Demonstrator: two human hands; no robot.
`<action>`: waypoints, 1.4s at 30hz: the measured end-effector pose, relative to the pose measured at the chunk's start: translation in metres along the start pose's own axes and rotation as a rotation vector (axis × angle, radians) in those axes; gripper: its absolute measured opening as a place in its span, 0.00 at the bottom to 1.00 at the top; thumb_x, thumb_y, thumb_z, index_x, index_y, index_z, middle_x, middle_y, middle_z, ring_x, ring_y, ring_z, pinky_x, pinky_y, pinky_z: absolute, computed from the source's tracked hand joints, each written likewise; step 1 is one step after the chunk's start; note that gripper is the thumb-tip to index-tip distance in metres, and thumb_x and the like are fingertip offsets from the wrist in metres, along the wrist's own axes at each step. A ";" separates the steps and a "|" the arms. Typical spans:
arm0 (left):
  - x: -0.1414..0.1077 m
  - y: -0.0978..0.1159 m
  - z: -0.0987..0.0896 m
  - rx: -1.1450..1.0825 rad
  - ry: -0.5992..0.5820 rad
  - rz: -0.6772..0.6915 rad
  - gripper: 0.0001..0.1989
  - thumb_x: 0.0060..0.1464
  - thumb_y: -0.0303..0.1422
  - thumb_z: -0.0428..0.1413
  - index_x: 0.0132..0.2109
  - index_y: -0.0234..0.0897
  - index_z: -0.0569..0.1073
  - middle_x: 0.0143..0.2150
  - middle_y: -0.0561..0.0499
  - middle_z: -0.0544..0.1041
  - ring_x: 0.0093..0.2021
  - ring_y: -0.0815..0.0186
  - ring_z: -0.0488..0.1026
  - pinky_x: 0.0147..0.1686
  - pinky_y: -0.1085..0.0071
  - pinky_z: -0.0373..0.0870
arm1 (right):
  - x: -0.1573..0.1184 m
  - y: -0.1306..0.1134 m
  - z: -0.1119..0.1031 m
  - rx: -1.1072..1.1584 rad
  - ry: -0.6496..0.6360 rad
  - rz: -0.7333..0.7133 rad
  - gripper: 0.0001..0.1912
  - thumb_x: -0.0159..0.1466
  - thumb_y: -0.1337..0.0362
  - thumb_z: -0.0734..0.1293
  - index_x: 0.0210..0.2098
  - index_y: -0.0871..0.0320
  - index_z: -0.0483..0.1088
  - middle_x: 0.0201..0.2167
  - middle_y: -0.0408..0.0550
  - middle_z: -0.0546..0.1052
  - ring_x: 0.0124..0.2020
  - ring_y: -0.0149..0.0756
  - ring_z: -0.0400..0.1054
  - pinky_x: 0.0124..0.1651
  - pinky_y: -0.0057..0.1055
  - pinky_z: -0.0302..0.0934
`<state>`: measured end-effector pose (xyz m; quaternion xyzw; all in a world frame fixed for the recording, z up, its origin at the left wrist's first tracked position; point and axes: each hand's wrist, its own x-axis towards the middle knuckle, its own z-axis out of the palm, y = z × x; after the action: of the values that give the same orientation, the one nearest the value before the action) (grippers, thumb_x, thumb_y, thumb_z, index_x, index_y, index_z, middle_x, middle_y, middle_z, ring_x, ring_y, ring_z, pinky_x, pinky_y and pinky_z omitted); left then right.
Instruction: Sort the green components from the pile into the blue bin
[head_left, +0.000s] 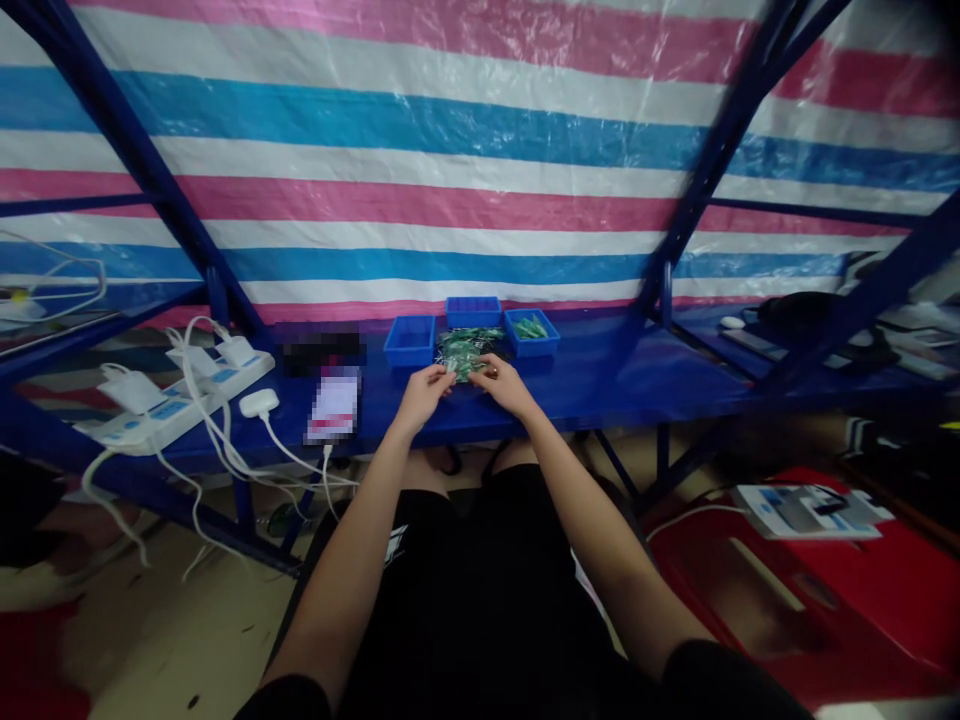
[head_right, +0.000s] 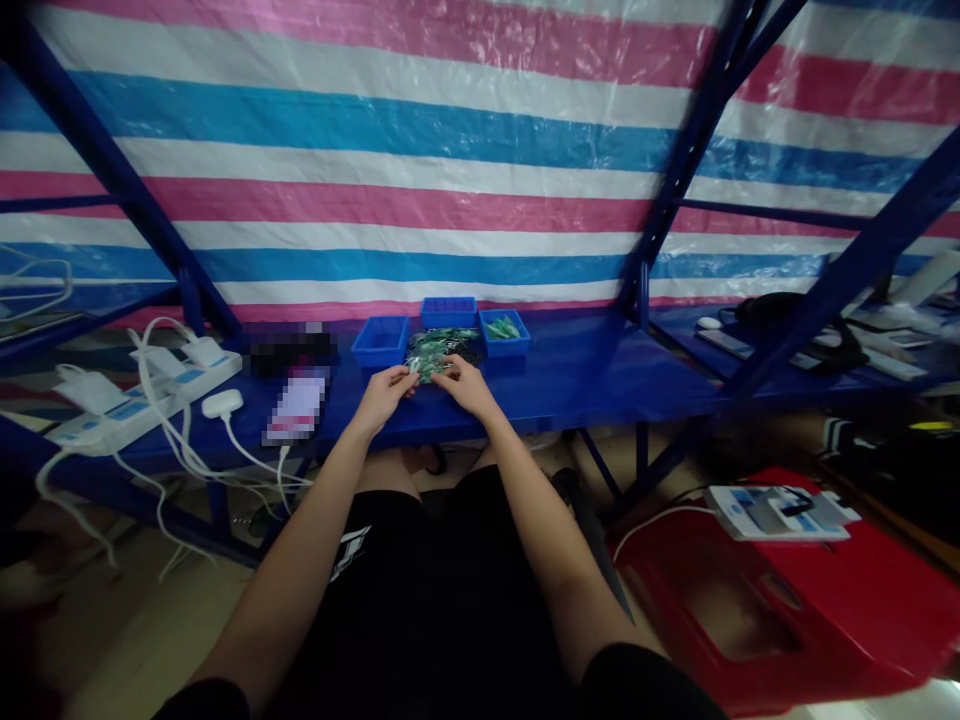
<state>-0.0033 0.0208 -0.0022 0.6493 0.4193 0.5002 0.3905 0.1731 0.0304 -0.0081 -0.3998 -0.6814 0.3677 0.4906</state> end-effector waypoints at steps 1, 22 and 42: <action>-0.001 0.000 0.000 0.016 -0.007 0.008 0.13 0.49 0.39 0.55 0.33 0.32 0.71 0.28 0.50 0.73 0.27 0.69 0.68 0.30 0.73 0.65 | -0.001 -0.001 0.000 -0.021 0.014 -0.016 0.19 0.53 0.56 0.67 0.43 0.57 0.65 0.24 0.40 0.71 0.27 0.30 0.66 0.31 0.27 0.60; -0.005 0.009 0.007 -0.019 -0.162 0.052 0.20 0.46 0.36 0.57 0.46 0.32 0.68 0.38 0.46 0.75 0.34 0.64 0.73 0.36 0.68 0.70 | -0.006 -0.004 -0.002 0.051 -0.035 -0.054 0.17 0.55 0.59 0.65 0.43 0.57 0.66 0.30 0.43 0.71 0.28 0.29 0.65 0.33 0.28 0.63; -0.005 0.004 0.003 0.050 -0.037 0.087 0.23 0.49 0.37 0.55 0.51 0.32 0.64 0.29 0.53 0.70 0.29 0.69 0.69 0.32 0.73 0.65 | -0.009 -0.010 -0.004 -0.030 0.000 -0.079 0.15 0.54 0.54 0.66 0.36 0.57 0.68 0.26 0.41 0.69 0.26 0.29 0.61 0.30 0.26 0.57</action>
<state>-0.0001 0.0141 -0.0011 0.6855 0.3957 0.4939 0.3600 0.1771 0.0190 -0.0013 -0.3798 -0.7021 0.3376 0.4988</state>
